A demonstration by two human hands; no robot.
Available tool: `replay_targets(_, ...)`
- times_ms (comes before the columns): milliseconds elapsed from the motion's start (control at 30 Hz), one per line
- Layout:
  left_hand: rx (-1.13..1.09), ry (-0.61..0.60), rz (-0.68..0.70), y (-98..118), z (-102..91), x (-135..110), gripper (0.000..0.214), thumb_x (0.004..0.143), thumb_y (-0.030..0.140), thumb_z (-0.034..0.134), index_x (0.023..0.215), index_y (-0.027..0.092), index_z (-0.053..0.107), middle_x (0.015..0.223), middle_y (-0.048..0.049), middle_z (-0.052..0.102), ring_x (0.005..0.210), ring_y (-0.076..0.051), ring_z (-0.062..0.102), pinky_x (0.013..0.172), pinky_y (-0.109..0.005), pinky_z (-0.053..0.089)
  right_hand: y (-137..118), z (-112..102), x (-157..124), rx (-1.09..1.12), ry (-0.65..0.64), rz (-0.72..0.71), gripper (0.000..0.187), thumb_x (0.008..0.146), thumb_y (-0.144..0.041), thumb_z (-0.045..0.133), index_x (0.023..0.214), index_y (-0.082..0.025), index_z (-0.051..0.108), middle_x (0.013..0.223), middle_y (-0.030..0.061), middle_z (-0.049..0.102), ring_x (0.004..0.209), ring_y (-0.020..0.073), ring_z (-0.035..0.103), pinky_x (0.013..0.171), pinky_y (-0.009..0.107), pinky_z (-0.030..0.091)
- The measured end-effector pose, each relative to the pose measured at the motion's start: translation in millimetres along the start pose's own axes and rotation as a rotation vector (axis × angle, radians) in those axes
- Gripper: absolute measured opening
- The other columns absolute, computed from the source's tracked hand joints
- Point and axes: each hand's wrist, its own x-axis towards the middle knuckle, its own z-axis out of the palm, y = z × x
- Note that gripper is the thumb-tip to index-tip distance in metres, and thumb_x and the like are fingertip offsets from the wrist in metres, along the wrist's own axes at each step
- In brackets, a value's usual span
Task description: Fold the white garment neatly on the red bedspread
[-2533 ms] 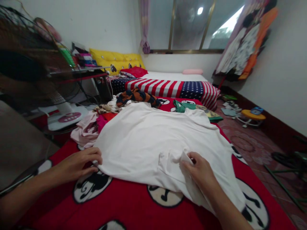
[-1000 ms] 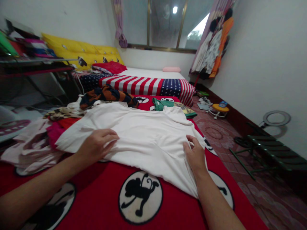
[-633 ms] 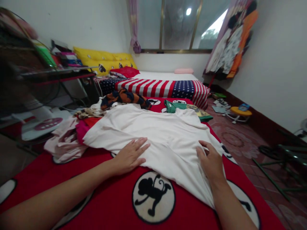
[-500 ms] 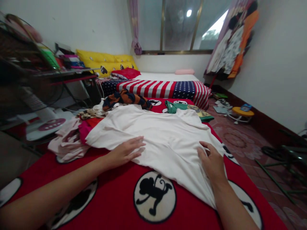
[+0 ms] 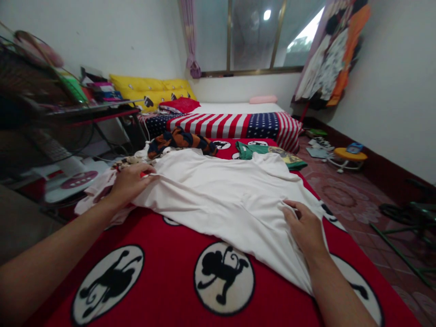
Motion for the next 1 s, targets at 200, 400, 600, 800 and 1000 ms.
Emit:
replay_targets(200,0.273,0.016,0.125,12.1,19.7,29.5,0.019,0.086,0.026,0.052,0.094,0.019,0.067,0.097,-0.01,0.067,0.098,-0.028,0.056,0.083,-0.038,0.04,1.6,-0.6,0.3,-0.009,0.004,-0.018,0.046,0.074,-0.052,0.058,0.104,-0.019,0.072,0.07,0.0047,0.068,0.06,0.0195,0.059,0.06,0.03,0.046)
replay_targets(400,0.375,-0.059,0.144,27.9,27.7,30.3,0.023,0.084,0.022,0.051,0.098,0.017,0.069,0.105,-0.0143,0.063,0.101,-0.033,0.053,0.083,-0.046,0.04,0.1,-0.1,-1.1,0.014,-0.014,-0.015,0.043,0.076,-0.049,0.058,0.104,-0.019,0.072,0.07,0.0052,0.068,0.063,0.0203,0.061,0.062,0.031,0.047)
replay_targets(600,0.128,-0.093,0.302,58.9,34.8,0.0,0.04,0.089,0.03,0.048,0.126,0.018,0.058,0.132,-0.0128,0.055,0.122,-0.028,0.049,0.103,-0.044,0.036,-1.4,-0.9,-1.2,0.04,-0.023,-0.015,0.042,0.077,-0.05,0.058,0.105,-0.02,0.071,0.08,0.0063,0.071,0.068,0.0206,0.062,0.067,0.031,0.049)
replay_targets(800,0.259,-0.312,0.304,37.4,71.1,-37.7,0.064,0.091,0.051,0.044,0.145,0.017,0.038,0.155,-0.0154,0.026,0.144,-0.032,0.019,0.114,-0.053,0.016,-0.4,0.2,-1.5,0.094,-0.039,0.007,0.047,0.074,-0.052,0.06,0.105,-0.018,0.07,0.078,0.0069,0.071,0.068,0.0209,0.063,0.067,0.032,0.049)
replay_targets(1000,0.099,-0.317,0.306,75.0,59.0,-19.3,0.063,0.087,0.049,0.053,0.139,0.013,0.046,0.153,-0.0213,0.027,0.143,-0.037,0.018,0.111,-0.058,0.024,1.1,1.8,-0.8,0.115,-0.042,0.021,0.047,0.075,-0.047,0.06,0.111,-0.017,0.069,0.085,0.0082,0.071,0.075,0.0215,0.063,0.074,0.035,0.05)
